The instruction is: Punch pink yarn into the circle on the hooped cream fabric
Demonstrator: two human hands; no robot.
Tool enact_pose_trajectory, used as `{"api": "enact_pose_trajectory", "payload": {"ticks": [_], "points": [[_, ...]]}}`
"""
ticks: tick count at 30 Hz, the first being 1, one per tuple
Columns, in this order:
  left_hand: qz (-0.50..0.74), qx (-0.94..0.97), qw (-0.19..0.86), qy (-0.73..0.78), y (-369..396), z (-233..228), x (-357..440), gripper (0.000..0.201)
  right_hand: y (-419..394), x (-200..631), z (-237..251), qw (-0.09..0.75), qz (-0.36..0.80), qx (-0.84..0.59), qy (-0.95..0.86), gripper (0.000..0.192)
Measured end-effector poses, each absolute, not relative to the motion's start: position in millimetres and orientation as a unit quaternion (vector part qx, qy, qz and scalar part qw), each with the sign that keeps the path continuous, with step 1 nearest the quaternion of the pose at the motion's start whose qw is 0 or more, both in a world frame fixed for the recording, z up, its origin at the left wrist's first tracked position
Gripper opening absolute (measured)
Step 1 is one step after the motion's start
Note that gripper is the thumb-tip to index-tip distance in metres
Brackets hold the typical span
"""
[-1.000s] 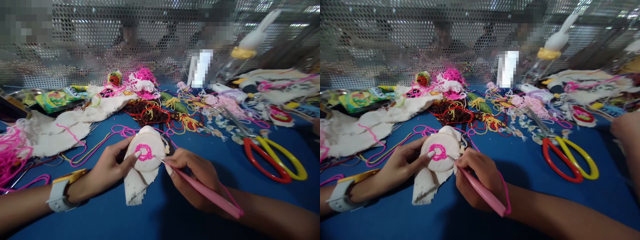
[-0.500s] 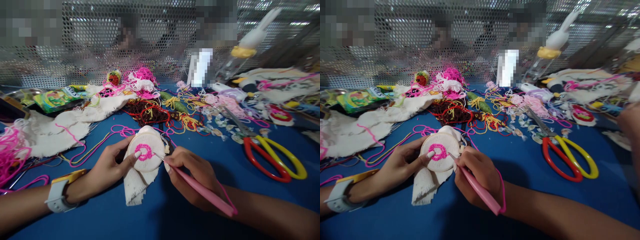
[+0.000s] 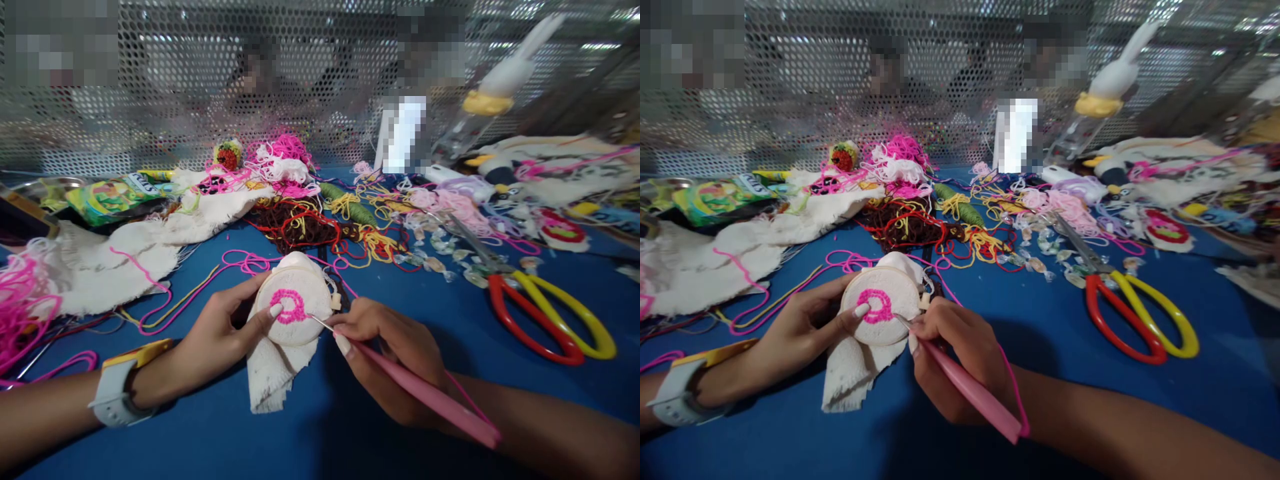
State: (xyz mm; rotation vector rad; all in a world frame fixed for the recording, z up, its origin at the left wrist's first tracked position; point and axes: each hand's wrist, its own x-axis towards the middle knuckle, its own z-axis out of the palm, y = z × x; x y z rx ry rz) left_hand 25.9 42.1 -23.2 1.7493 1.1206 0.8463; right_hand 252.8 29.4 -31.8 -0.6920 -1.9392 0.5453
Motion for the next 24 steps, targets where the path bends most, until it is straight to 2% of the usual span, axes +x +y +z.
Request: {"api": "enact_pose_trajectory", "payload": {"ticks": [14, 20, 24], "points": [[0.345, 0.716, 0.421, 0.436, 42.1, -23.1, 26.2, 0.048, 33.0, 247.3, -25.4, 0.420, 0.164, -0.296, -0.842, 0.013], [0.347, 0.730, 0.416, 0.416, 41.2, -22.1, 25.6, 0.045, 42.0, 251.1, -23.1, 0.355, 0.180, -0.287, -0.871, 0.014], [0.344, 0.730, 0.410, 0.424, 37.3, -21.2, 24.2, 0.043, 42.0, 249.9, -21.9, 0.383, 0.188, -0.282, -0.859, 0.010]]}}
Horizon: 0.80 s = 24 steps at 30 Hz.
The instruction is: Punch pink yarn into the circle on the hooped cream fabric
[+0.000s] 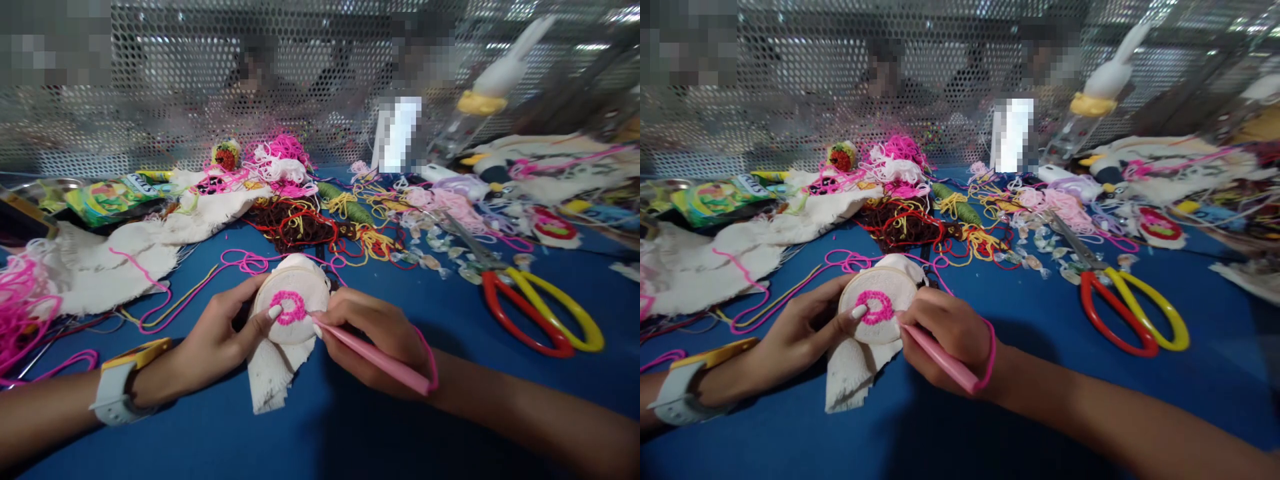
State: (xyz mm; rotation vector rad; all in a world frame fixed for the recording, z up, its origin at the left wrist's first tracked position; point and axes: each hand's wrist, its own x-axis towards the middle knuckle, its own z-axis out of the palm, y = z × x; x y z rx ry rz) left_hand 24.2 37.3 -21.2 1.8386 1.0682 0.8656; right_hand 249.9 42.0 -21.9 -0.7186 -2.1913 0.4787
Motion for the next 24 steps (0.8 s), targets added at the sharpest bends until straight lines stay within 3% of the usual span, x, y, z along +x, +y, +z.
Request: {"api": "enact_pose_trajectory", "payload": {"ticks": [5, 10, 14, 24], "points": [[0.339, 0.704, 0.461, 0.421, 36.5, -19.6, 23.5, 0.038, 30.1, 246.3, -18.4, 0.399, 0.213, -0.287, -0.845, 0.011], [0.330, 0.742, 0.365, 0.455, 37.8, -19.6, 23.9, 0.030, 22.6, 247.0, -13.3, 0.367, 0.219, -0.289, -0.856, 0.016], [0.343, 0.754, 0.307, 0.468, 38.3, -21.8, 24.6, 0.029, 21.7, 246.6, -12.3, 0.393, 0.223, -0.271, -0.850, 0.016], [0.344, 0.759, 0.307, 0.459, 38.6, -26.1, 23.5, 0.031, 22.7, 242.9, -14.5, 0.389, 0.222, -0.256, -0.857, 0.017]]}}
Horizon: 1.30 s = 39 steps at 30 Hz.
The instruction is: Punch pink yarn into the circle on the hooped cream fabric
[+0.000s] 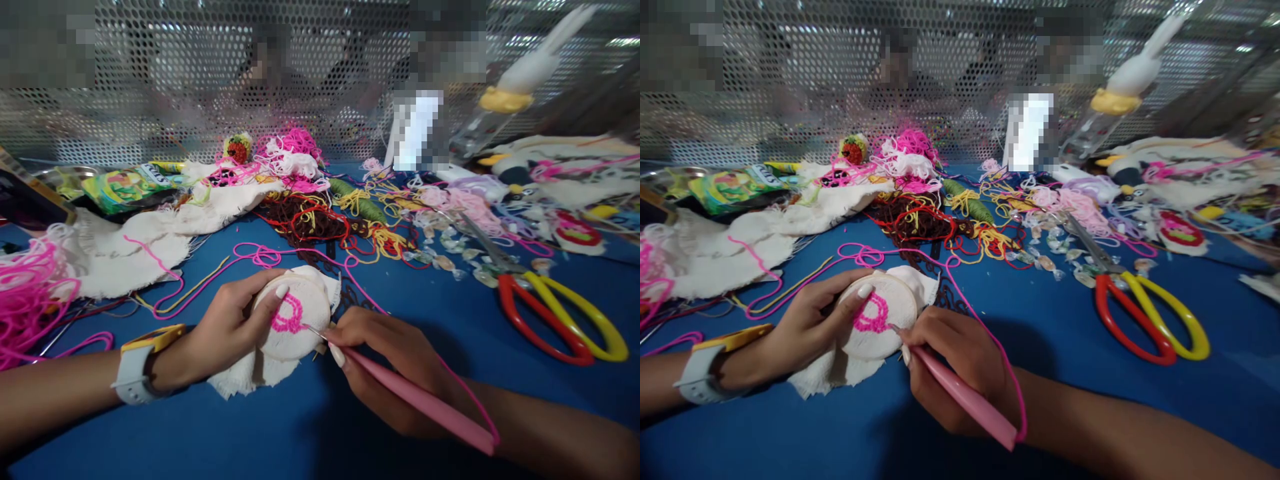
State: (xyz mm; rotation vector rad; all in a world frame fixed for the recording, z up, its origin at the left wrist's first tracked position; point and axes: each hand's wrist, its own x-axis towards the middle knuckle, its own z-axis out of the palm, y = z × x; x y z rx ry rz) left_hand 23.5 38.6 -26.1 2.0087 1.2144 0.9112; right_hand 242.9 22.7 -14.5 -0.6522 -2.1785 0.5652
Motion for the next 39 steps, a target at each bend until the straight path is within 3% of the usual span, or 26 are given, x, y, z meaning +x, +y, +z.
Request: {"api": "enact_pose_trajectory", "payload": {"ticks": [9, 16, 28, 36, 39], "points": [[0.341, 0.778, 0.285, 0.444, 37.8, -25.7, 24.7, 0.028, 24.7, 238.8, -26.6, 0.337, 0.195, -0.265, -0.882, 0.017], [0.316, 0.767, 0.329, 0.450, 38.7, -25.3, 25.4, 0.027, 22.4, 240.9, -23.3, 0.395, 0.208, -0.265, -0.855, 0.013], [0.320, 0.768, 0.318, 0.454, 37.5, -26.4, 24.3, 0.025, 19.3, 242.9, -23.0, 0.383, 0.229, -0.289, -0.847, 0.015], [0.317, 0.769, 0.327, 0.449, 38.9, -25.1, 26.3, 0.025, 24.6, 238.6, -24.5, 0.320, 0.164, -0.252, -0.898, 0.018], [0.317, 0.763, 0.333, 0.454, 39.1, -25.2, 26.8, 0.026, 26.7, 238.9, -25.6, 0.337, 0.159, -0.242, -0.896, 0.017]]}}
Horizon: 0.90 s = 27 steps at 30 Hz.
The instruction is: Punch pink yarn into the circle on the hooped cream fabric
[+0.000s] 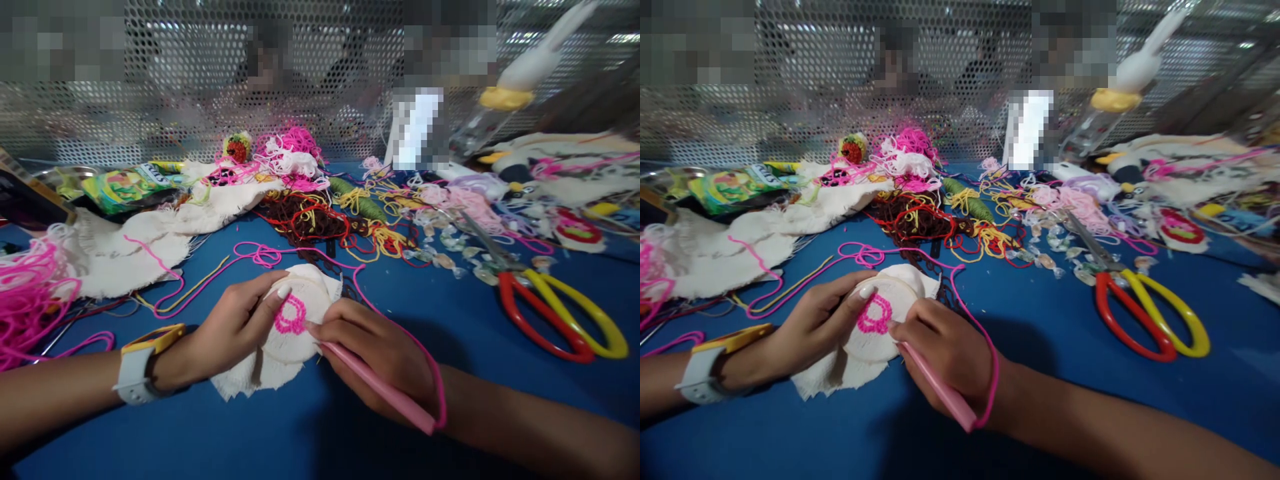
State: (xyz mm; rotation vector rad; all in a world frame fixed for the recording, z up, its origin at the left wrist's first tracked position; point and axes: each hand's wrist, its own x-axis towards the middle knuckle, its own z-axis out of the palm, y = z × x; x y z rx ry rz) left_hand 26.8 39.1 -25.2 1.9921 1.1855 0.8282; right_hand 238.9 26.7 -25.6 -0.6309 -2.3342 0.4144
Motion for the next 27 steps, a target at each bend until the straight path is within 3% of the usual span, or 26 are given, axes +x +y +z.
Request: {"api": "enact_pose_trajectory", "payload": {"ticks": [9, 22, 27], "points": [[0.314, 0.765, 0.335, 0.451, 38.4, -26.2, 25.5, 0.026, 20.7, 245.3, -20.9, 0.392, 0.219, -0.287, -0.847, 0.020], [0.302, 0.775, 0.321, 0.453, 37.1, -21.9, 26.6, 0.028, 24.9, 240.9, -23.3, 0.338, 0.195, -0.256, -0.884, 0.016], [0.306, 0.779, 0.313, 0.450, 37.2, -21.4, 27.2, 0.027, 26.7, 240.6, -23.7, 0.366, 0.190, -0.264, -0.872, 0.016]]}}
